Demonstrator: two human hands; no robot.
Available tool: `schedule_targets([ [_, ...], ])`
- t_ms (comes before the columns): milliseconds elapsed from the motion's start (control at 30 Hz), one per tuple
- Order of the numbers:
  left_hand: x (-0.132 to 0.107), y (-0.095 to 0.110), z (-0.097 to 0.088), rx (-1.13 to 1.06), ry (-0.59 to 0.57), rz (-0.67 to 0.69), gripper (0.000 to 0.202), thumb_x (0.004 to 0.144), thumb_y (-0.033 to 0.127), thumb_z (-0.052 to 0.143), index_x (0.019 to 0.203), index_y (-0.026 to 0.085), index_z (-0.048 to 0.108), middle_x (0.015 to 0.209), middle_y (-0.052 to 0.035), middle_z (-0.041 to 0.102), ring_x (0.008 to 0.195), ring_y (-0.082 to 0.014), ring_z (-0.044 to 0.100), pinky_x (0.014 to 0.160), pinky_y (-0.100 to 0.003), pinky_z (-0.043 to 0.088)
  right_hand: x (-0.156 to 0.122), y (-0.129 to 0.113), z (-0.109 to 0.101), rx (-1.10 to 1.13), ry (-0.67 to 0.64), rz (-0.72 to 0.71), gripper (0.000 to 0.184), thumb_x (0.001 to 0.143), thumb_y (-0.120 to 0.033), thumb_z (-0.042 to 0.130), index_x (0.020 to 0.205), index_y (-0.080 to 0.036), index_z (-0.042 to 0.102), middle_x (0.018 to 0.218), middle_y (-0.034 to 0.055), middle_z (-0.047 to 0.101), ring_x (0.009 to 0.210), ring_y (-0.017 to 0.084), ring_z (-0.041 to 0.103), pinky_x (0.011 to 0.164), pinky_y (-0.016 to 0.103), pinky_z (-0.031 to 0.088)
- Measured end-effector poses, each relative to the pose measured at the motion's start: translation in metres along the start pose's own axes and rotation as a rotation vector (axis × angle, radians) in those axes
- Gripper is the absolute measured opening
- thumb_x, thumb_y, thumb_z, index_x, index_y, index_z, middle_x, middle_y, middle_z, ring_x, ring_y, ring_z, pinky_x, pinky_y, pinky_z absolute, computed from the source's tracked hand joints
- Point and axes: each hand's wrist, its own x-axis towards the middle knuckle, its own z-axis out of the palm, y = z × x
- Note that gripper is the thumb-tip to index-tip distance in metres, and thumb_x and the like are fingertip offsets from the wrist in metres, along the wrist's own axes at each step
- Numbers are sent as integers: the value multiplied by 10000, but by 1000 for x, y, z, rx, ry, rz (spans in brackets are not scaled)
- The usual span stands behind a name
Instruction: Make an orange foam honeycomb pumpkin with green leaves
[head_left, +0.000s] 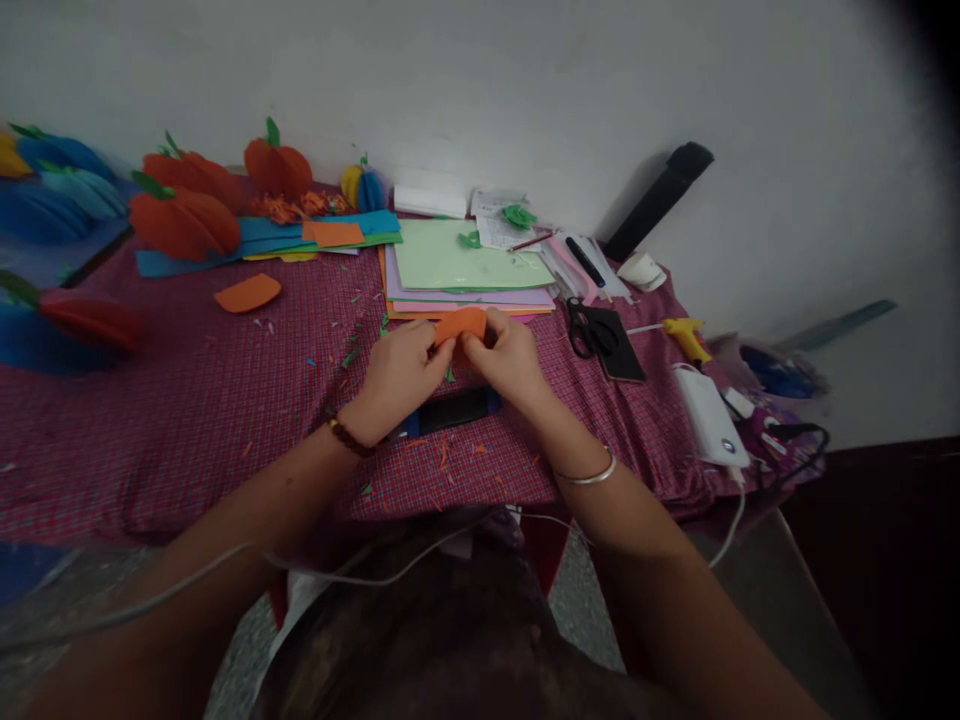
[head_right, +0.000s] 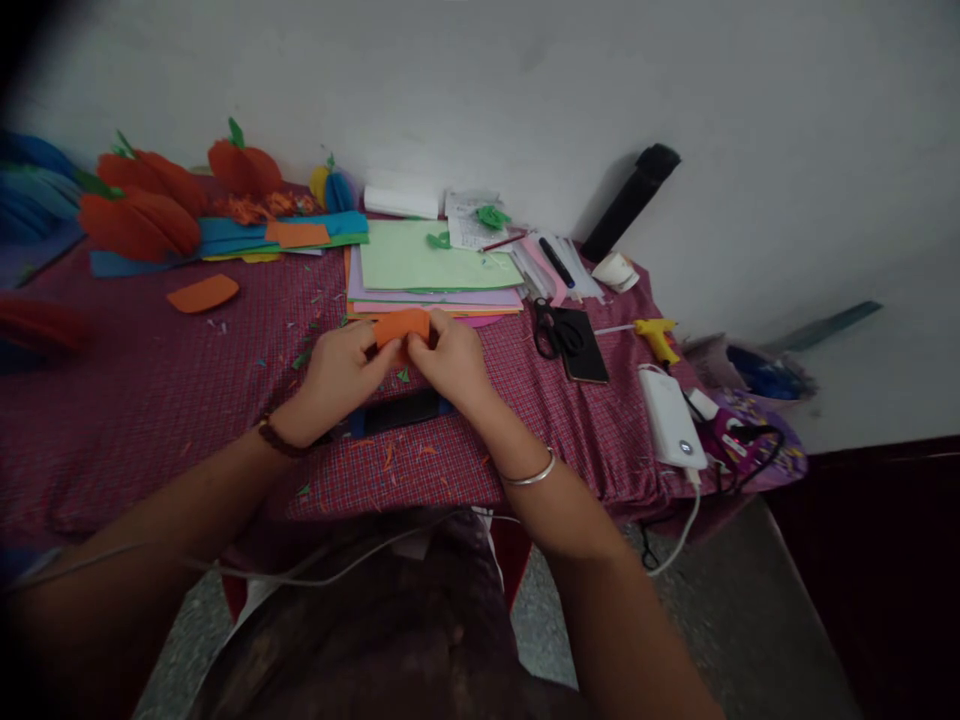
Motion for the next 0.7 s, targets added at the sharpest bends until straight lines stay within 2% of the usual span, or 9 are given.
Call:
schedule_targets([
  [167, 10, 2, -6, -242, 6, -74, 127, 770, 279, 637, 700, 175, 649, 693, 8, 633, 690, -164, 541, 678, -300, 425, 3, 2, 2, 497, -108, 76, 190, 762, -345, 644, 865, -193, 595, 796, -1, 615, 706, 138, 546, 668, 275, 453],
  [300, 10, 0, -6, -515, -74, -167, 164, 730, 320, 707, 772, 162, 689, 773, -14, 704, 722, -162, 622, 735, -304, 501, 2, -2, 0, 698, -168, 148, 301, 718, -386, 740, 942, -214, 638, 917, 8, 673, 829, 155, 602, 783, 296, 505],
  [400, 10, -3, -5, -669, -136, -249, 182, 732, 314, 721, 811, 151, 707, 792, -42, 726, 723, -169, 655, 732, -309, 532, 1, -5, -2, 844, -261, 208, 396, 693, -380, 784, 1034, -227, 655, 1040, 15, 699, 954, 174, 632, 877, 313, 514],
  [533, 13, -9, -4, -773, -182, -342, 214, 792, 335, 665, 841, 134, 719, 802, -80, 734, 706, -177, 656, 680, -305, 542, -1, -3, -2, 949, -384, 274, 419, 661, -332, 820, 1037, -224, 670, 1005, 7, 725, 926, 171, 660, 848, 300, 536],
  [633, 16, -10, -4, -797, -188, -371, 246, 839, 357, 608, 865, 138, 716, 804, -85, 731, 717, -182, 653, 667, -293, 533, 0, 0, 0, 942, -381, 305, 414, 634, -315, 826, 1005, -215, 673, 955, 11, 734, 874, 173, 666, 808, 303, 547],
  [700, 16, -7, -6, -633, -189, -288, 330, 901, 406, 505, 847, 148, 703, 772, -77, 715, 711, -187, 645, 643, -291, 517, 1, 1, 1, 903, -340, 308, 385, 639, -310, 805, 983, -205, 668, 927, 18, 733, 850, 176, 666, 795, 313, 545],
])
